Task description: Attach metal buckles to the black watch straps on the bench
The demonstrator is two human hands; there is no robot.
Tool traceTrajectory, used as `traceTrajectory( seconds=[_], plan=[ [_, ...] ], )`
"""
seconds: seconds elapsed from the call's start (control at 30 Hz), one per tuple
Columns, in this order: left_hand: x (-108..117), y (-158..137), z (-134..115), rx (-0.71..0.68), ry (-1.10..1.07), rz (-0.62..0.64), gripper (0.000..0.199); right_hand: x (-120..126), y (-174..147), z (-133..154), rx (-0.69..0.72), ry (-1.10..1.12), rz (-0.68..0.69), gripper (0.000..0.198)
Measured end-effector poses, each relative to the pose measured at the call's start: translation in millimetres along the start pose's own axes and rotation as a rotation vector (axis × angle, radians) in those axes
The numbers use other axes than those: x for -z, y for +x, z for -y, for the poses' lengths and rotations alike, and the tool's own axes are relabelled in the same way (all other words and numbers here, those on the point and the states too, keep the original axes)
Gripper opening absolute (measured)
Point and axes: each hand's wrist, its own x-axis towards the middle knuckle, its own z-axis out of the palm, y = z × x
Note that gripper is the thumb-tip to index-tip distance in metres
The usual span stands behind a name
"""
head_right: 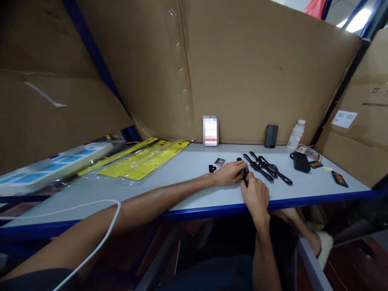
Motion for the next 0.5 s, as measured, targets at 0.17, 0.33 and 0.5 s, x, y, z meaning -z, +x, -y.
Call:
traceTrajectory(
  seconds=[0.17,0.33,0.5],
  plan=[
    [-5.2,6.1,6.0,0.042,-0.057,-0.012,0.022,0.3,-0.3,-0.1,0.006,0.000,-0.003,0.019],
    [-7.4,7.9,10.3,0.046,-0.086,-0.041,0.016,0.7,0.0,-0.1,0.010,-0.006,-0.004,0.020],
    [-1.6,3.5,11.4,-0.086,-0.042,-0.001,0.031,-0.1,0.7,-0.6,0.002,-0.015,0.009,0.021]
  ],
)
